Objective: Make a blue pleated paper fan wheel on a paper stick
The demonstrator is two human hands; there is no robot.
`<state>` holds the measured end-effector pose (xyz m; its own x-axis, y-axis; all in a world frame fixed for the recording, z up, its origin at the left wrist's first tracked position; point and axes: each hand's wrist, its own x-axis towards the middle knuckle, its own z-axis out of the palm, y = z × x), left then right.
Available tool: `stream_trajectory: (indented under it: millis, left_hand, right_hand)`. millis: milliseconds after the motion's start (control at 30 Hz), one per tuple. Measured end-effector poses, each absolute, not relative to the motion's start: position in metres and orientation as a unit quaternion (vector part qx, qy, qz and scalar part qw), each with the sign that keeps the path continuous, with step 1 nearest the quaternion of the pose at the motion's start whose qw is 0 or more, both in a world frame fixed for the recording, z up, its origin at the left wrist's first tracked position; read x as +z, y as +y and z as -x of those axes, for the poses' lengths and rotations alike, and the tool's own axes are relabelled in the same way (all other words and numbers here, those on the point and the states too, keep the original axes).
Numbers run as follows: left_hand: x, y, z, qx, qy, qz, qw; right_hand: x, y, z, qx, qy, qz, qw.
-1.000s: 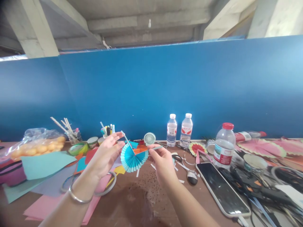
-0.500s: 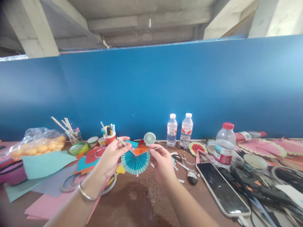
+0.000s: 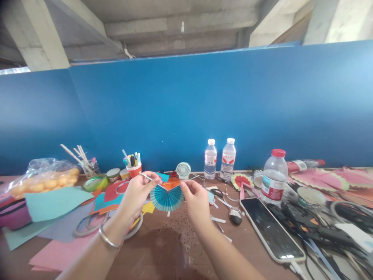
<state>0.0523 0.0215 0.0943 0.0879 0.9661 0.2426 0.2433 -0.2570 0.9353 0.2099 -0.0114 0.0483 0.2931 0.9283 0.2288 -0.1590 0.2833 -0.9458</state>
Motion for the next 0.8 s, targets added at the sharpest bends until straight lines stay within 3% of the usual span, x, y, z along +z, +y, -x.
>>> stream_trajectory:
  millis: [100, 367, 500, 800]
  left_hand:
    - [0.091, 0.022, -0.051, 0.456, 0.483, -0.667, 0.337]
    - [0.09, 0.017, -0.046, 0.36, 0.489, -0.695, 0.385]
    - [0.093, 0.014, -0.052, 0.398, 0.468, -0.711, 0.343]
    - [0.096, 0.011, -0.057, 0.454, 0.446, -0.646, 0.421]
  right_hand:
    - [0.05, -0.013, -0.209, 0.388, -0.44, 0.446, 0.676]
    - [0.048, -0.009, -0.209, 0.439, -0.355, 0.433, 0.703]
    - [0.048, -0.008, -0.209, 0.436, -0.328, 0.432, 0.717]
    - [0.049, -0.01, -0.211, 0.393, -0.361, 0.39, 0.75]
